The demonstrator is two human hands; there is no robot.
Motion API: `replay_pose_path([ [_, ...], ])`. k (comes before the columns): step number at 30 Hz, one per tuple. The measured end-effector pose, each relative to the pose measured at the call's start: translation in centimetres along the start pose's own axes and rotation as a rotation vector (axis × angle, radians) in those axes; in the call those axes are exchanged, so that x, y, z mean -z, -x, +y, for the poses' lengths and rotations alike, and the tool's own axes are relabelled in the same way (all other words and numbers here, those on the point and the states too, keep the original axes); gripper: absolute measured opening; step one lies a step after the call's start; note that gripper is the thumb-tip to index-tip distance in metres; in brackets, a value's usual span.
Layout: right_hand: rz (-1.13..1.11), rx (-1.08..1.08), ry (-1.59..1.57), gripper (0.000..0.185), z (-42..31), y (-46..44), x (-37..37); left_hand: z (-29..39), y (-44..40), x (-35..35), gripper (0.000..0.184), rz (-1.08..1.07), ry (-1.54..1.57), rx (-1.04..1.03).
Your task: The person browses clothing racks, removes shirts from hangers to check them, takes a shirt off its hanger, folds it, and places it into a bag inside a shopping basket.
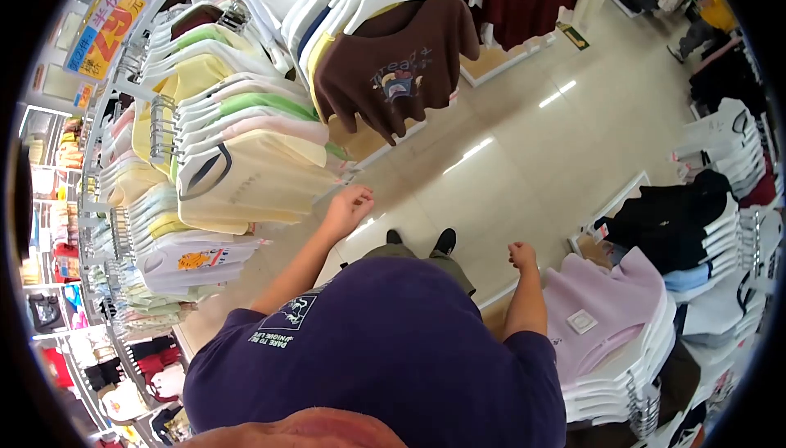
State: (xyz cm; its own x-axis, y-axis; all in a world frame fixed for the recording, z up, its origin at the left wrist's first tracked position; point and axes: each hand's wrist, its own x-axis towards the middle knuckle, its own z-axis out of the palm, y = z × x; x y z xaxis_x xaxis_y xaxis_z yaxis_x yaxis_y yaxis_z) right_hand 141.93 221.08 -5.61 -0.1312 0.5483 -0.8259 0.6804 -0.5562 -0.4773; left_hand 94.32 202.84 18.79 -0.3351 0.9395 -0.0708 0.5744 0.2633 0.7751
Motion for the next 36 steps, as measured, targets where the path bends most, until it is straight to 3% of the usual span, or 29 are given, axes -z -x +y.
replay_pose_path([
  [4, 0.008, 0.017, -0.021, 0.032, -2.6, -0.9, -0.8, -1.2, -2.5, -0.9, 0.026, 0.047, 0.259, 0.183],
  [10, -0.191, 0.058, 0.022, 0.035, -9.2, -0.3, -3.4, -2.8, -7.7, -1.5, 0.037, 0.109, 0.783, 0.422],
  [17, -0.008, 0.510, 0.091, 0.032, -21.7, -4.3, -0.9, -4.0, -13.8, -1.1, 0.053, 0.180, 0.976, 0.529],
  [25, 0.168, 1.028, -0.100, 0.022, -46.0, -1.8, 0.9, -7.1, -19.8, 0.6, 0.051, 0.356, 0.981, 0.645],
  [27, 0.202, 1.082, -0.140, 0.022, -52.1, 1.8, 0.8, -8.3, -20.9, 0.7, 0.051, 0.424, 1.071, 0.684],
  [29, 0.279, 1.279, -0.069, 0.024, -56.9, 3.8, 0.7, -10.0, -21.7, 0.5, 0.053, 0.486, 1.160, 0.720],
  [33, 0.393, 1.555, 0.158, 0.030, -63.5, 5.5, 1.1, -11.6, -23.0, 1.1, 0.053, 0.588, 1.242, 0.737],
  [36, 0.340, 1.575, 0.225, 0.033, -64.8, 4.0, 1.2, -10.4, -22.6, 1.4, 0.052, 0.644, 1.232, 0.736],
])
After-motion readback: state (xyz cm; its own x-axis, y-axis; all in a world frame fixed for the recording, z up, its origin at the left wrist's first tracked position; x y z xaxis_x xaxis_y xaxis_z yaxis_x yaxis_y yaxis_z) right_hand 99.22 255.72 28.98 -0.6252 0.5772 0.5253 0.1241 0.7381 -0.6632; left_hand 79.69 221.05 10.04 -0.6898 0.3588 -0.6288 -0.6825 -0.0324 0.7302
